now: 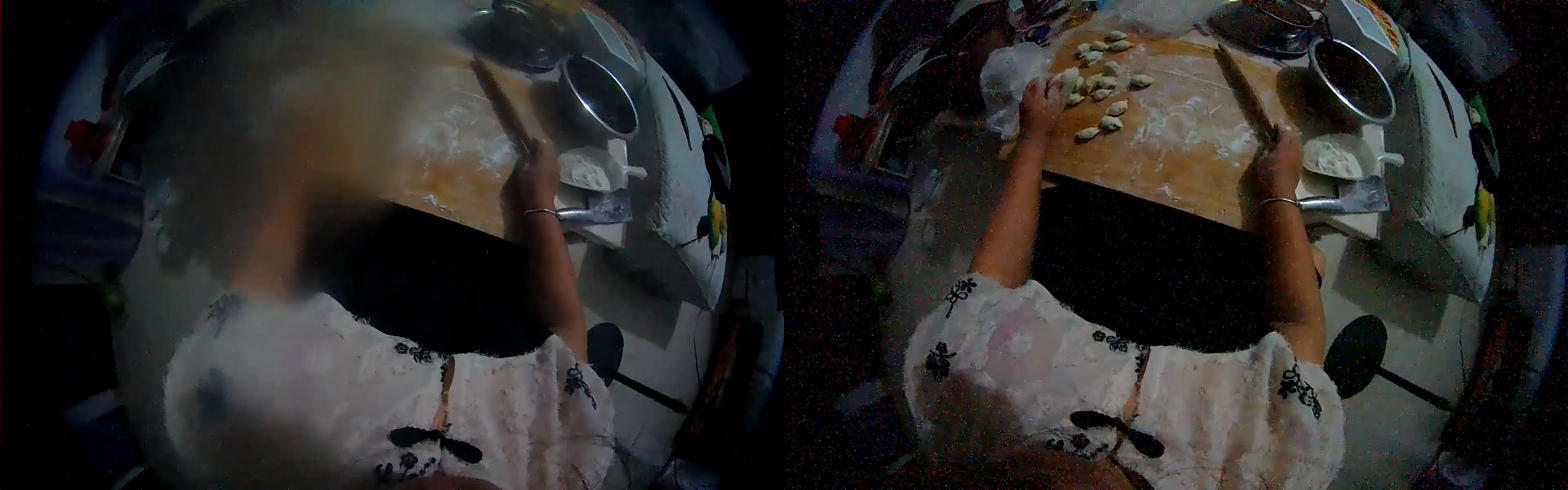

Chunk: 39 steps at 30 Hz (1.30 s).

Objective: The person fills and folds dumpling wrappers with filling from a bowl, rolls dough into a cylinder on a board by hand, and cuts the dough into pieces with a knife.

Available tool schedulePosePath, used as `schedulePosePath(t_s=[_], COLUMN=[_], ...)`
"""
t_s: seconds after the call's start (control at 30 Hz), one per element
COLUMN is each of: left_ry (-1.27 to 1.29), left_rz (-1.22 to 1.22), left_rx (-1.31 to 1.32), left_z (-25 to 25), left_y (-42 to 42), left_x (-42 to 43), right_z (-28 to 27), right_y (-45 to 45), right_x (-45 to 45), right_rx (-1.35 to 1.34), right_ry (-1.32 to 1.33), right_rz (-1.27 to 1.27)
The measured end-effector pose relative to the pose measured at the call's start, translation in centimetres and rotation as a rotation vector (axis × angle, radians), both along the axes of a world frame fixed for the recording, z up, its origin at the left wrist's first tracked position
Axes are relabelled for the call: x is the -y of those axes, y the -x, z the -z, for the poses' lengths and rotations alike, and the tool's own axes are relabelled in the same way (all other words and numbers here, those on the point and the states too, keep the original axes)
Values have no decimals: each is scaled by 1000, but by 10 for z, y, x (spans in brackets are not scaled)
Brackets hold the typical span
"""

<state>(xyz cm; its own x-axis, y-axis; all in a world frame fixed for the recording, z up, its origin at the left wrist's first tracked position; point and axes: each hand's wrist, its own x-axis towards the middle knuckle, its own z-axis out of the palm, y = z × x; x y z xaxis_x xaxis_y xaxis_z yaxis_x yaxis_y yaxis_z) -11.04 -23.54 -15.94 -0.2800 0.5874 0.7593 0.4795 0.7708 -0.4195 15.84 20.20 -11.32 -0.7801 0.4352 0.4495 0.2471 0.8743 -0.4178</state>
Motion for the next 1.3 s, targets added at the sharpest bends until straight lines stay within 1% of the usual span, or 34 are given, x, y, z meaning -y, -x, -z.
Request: schedulePosePath(t_s=[0.03, 0.13, 0.17, 0.23, 0.3, 0.37, 0.4, 0.43, 0.47, 0.5, 0.53, 0.6, 0.63, 0.67, 0.7, 0.73, 0.77, 0.8, 0.87, 0.9, 0.93, 0.97, 1.0, 1.03, 1.07, 1.13, 1.17, 1.2, 1.23, 1.3], left_ry=[-259, -43, -45, -48, -233, -179, -40, -47, -69, -87, -88, 19, -8, -10, 69, 148, 44, 47, 166, 333, 331, 331, 336, 188, 196, 430, 431, 355, 294, 249], left_rz=[-21, -12, 121, 257, 375, 545, 656, 654, 711, 762, 751, 660, 608, 600, 492, 379, 541, 528, 391, 318, 312, 271, 230, 265, 259, 181, 171, 147, 133, 91], left_rx=[395, 148, 110, 70, 902, 1172, 1010, 1007, 905, 800, 801, 723, 1073, 1074, 1160, 1241, 1113, 1116, 962, 1086, 1097, 1114, 1150, 1189, 1203, 1216, 1221, 1207, 1217, 1217], left_z=[-58, -73, -70, -76, -97, -87, -72, -56, -48, -44, -46, -55, -68, -67, -63, -58, -76, -79, -85, -129, -128, -118, -106, -96, -107, -149, -148, -147, -145, -145], left_y=[-33, -48, -54, -80, -149, -167, -169, -174, -188, -195, -197, -200, -201, -197, -190, -184, -190, -188, -184, -192, -187, -182, -171, -162, -158, -148, -143, -149, -144, -139], left_x=[-20, -46, -68, -114, -152, -173, -179, -184, -186, -185, -182, -173, -169, -170, -174, -175, -171, -172, -175, -169, -170, -176, -182, -187, -186, -183, -183, -183, -184, -187], right_z=[9, 7, 7, 8, 10, 10, 5, 2, -3, -9, -15, -36, -23, -8, -9, -9, -19, -27, -37, -39, -40, -31, -38, -46, -52, -53, -56, -59, -58, -61], right_y=[4, 1, 0, -1, -2, -6, -9, -10, -9, -9, -9, -15, -12, -7, -2, 3, 9, 13, 13, 19, 24, 28, 33, 38, 45, 65, 68, 64, 71, 79], right_x=[-5, 1, 1, -1, -2, -3, 0, 5, 13, 27, 44, 104, 121, 130, 133, 131, 130, 132, 132, 131, 128, 121, 122, 123, 124, 119, 122, 122, 120, 118], right_rx=[-44, -13, -13, -10, -58, -100, -69, -40, -43, -94, -140, -111, -110, -108, -11, -19, 0, 24, 47, 75, 107, 121, 132, 185, 238, 263, 244, 200, 161, 131], right_ry=[-41, -40, -41, -21, -29, -38, -112, -187, -192, -130, -62, -6, -88, -172, -92, -90, 52, 198, 234, 174, 111, 72, 78, 91, 110, 144, 124, 87, 47, 63], right_rz=[-6, 34, 34, 11, 21, 30, 18, 2, -9, -131, -252, -429, -464, -500, -501, -511, -491, -470, -467, -449, -431, -430, -436, -401, -358, -375, -343, -324, -359, -373])
